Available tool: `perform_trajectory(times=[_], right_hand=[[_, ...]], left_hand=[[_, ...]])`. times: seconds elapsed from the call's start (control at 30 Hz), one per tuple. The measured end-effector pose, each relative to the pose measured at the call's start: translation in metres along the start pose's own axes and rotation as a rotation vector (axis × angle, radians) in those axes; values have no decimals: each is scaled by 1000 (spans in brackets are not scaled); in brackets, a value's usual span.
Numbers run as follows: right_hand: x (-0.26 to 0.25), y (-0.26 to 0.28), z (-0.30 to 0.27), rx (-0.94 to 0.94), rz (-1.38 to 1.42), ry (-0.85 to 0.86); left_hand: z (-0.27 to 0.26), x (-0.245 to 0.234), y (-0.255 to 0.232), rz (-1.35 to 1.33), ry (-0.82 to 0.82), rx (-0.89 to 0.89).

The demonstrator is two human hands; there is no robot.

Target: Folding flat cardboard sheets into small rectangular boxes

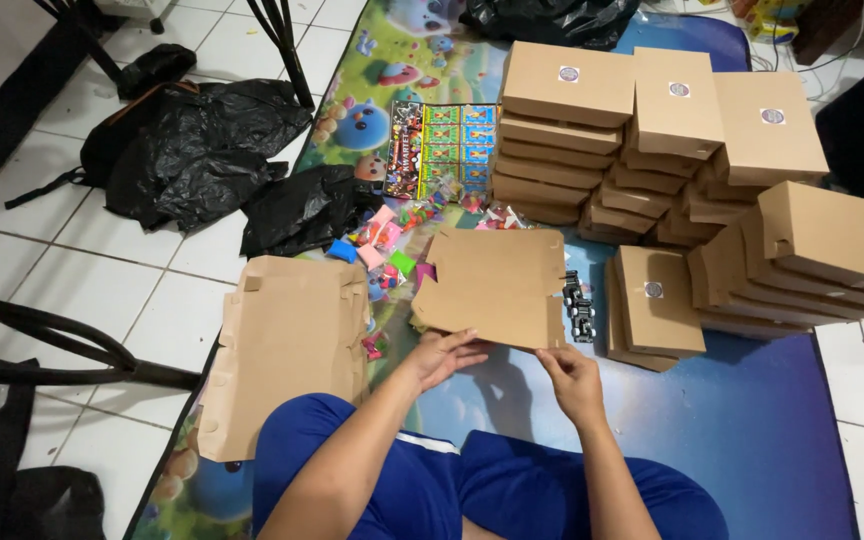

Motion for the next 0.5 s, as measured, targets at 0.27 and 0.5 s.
perform_trajectory(times=[0.27,0.5], right_hand=[[-2,18,-1,42,20,-42],[4,37,2,115,5,-117]], left_hand=[[-6,2,0,7,-214,121],[9,-18,7,-72,-334,142]])
Point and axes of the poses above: each hand's wrist, its own z-axis towards the middle knuckle, its own x-axis out of the palm, y = z × x, the point moved 2 cm from there along z, towards the middle knuckle, and after that the axes turned 14 degrees about -x, right-handed, at the moved point
